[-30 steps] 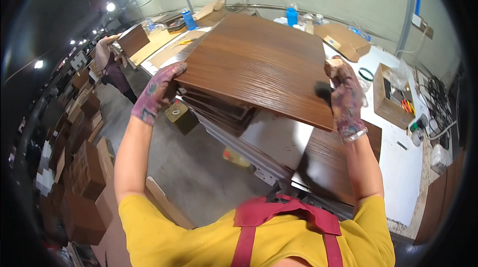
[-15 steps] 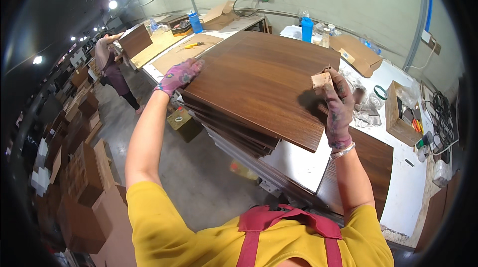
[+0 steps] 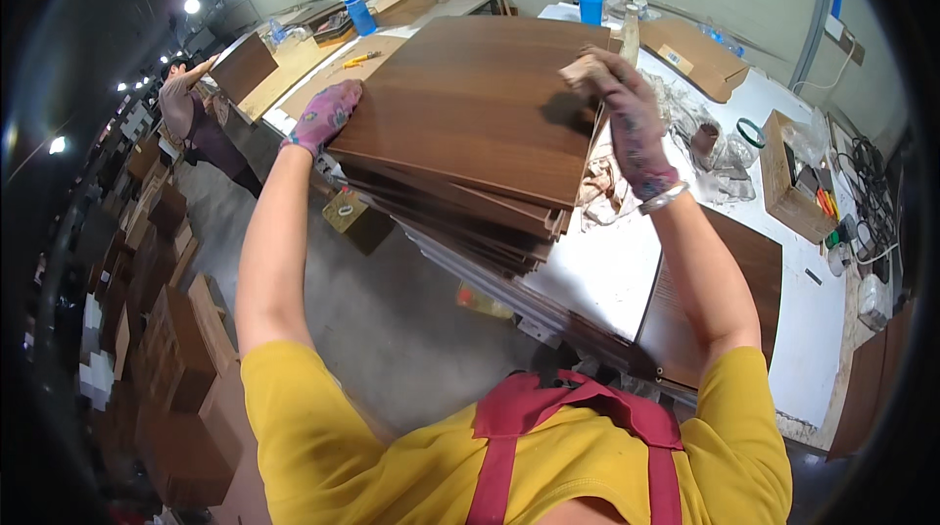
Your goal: The person sands a stack of dark wood panels on a workbench using a sanding block. They repeatedly flip each panel and sand both sides, then place the finished panel onto a growing stack. The person wears pink gloves and a yellow shirt with a red apron.
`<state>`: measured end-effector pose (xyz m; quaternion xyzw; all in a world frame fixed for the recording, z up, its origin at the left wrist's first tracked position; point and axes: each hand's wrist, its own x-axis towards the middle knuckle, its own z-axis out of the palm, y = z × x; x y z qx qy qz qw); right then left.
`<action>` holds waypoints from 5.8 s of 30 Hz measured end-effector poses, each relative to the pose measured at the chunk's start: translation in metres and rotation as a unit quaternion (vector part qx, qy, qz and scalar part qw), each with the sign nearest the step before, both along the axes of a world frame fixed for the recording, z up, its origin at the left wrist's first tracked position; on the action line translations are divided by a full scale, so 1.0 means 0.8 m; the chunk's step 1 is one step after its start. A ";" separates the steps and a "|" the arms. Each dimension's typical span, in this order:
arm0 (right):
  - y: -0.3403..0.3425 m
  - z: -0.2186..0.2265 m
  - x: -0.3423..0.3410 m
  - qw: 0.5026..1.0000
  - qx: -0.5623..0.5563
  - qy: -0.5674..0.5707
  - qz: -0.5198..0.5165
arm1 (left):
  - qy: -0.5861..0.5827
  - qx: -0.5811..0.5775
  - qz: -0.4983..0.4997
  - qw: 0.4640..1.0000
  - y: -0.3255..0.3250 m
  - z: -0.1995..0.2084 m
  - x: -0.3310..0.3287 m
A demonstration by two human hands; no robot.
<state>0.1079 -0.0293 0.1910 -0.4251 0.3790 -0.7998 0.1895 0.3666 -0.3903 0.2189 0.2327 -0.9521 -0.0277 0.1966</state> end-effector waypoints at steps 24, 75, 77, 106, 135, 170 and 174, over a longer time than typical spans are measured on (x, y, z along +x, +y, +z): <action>0.600 -0.340 -0.066 0.840 -0.083 -0.527 -0.104 | -0.082 0.143 -0.618 0.769 0.781 -0.329 -0.255; 0.371 -0.307 -0.365 0.757 0.568 0.120 -0.300 | -0.113 0.040 -0.335 0.935 0.606 -0.359 -0.415; 0.411 -0.303 -0.374 0.759 0.570 0.096 -0.300 | -0.116 0.024 -0.328 0.937 0.607 -0.356 -0.414; 0.584 -0.320 -0.359 0.886 0.338 -0.109 -0.297 | -0.113 -0.010 -0.422 0.900 0.728 -0.336 -0.432; 0.631 -0.316 -0.251 0.869 0.388 -0.104 -0.288 | -0.152 -0.012 -0.410 0.899 0.730 -0.335 -0.431; 0.709 -0.283 0.133 0.786 0.466 -0.033 -0.405 | -0.076 -0.044 -0.408 0.909 0.714 -0.358 -0.425; 0.677 -0.284 0.138 0.734 0.392 -0.129 -0.540 | -0.095 0.004 -0.483 0.870 0.671 -0.350 -0.400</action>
